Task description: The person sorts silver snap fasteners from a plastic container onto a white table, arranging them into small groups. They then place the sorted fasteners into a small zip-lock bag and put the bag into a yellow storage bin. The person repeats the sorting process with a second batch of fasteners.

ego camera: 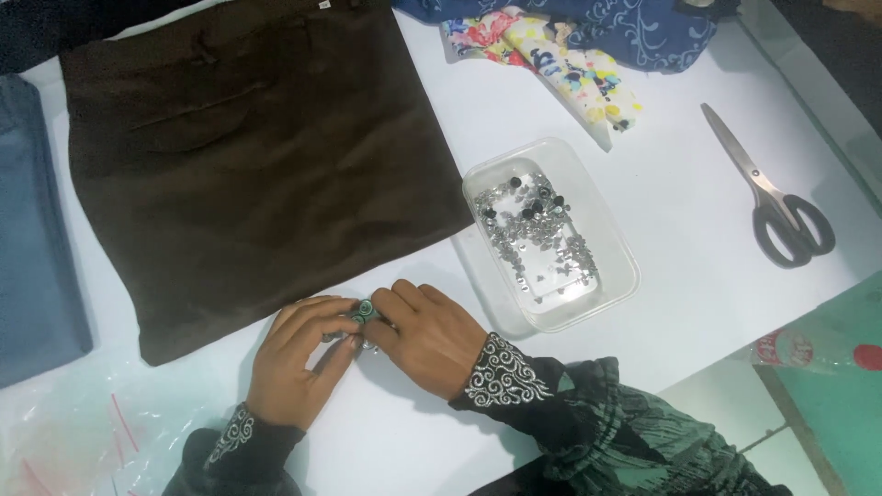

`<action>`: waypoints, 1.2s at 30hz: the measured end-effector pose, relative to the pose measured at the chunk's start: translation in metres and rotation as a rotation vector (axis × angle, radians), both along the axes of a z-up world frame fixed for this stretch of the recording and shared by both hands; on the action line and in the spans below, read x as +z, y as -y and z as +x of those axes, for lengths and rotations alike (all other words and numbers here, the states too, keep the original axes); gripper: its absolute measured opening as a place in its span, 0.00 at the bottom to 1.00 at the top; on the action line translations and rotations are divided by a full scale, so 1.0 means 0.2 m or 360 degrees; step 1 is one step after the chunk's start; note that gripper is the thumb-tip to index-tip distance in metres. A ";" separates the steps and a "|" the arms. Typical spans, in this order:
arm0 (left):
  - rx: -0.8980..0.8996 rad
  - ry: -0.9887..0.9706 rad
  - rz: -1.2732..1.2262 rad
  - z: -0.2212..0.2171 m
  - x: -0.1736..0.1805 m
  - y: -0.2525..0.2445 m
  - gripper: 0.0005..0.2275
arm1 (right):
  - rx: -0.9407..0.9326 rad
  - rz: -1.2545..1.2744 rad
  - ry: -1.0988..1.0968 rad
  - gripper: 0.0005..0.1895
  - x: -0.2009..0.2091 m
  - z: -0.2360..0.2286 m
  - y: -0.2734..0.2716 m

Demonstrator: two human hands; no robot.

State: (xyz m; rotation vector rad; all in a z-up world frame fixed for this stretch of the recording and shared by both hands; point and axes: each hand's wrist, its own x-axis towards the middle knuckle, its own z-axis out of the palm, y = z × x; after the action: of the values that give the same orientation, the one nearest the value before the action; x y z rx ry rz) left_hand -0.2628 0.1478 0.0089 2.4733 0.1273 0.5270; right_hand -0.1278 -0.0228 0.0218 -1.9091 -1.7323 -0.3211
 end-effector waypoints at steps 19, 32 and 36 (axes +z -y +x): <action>-0.0610 0.0498 0.0514 0.34 0.22 0.58 0.16 | -0.0479 -0.0142 -0.0262 0.14 0.40 0.72 0.56; -0.0732 0.0369 0.0573 0.49 0.09 0.69 0.26 | 0.0171 -0.0589 -0.0114 0.41 0.10 0.75 0.65; -0.0781 0.0296 0.0554 0.49 0.11 0.68 0.27 | 0.0078 -0.0654 -0.0066 0.36 0.29 0.70 0.79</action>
State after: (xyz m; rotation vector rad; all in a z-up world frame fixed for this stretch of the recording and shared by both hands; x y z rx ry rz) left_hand -0.1649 0.0120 0.0306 2.6332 -0.6807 0.5936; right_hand 0.0126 -0.1800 0.0803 -2.1277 -1.9257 0.1034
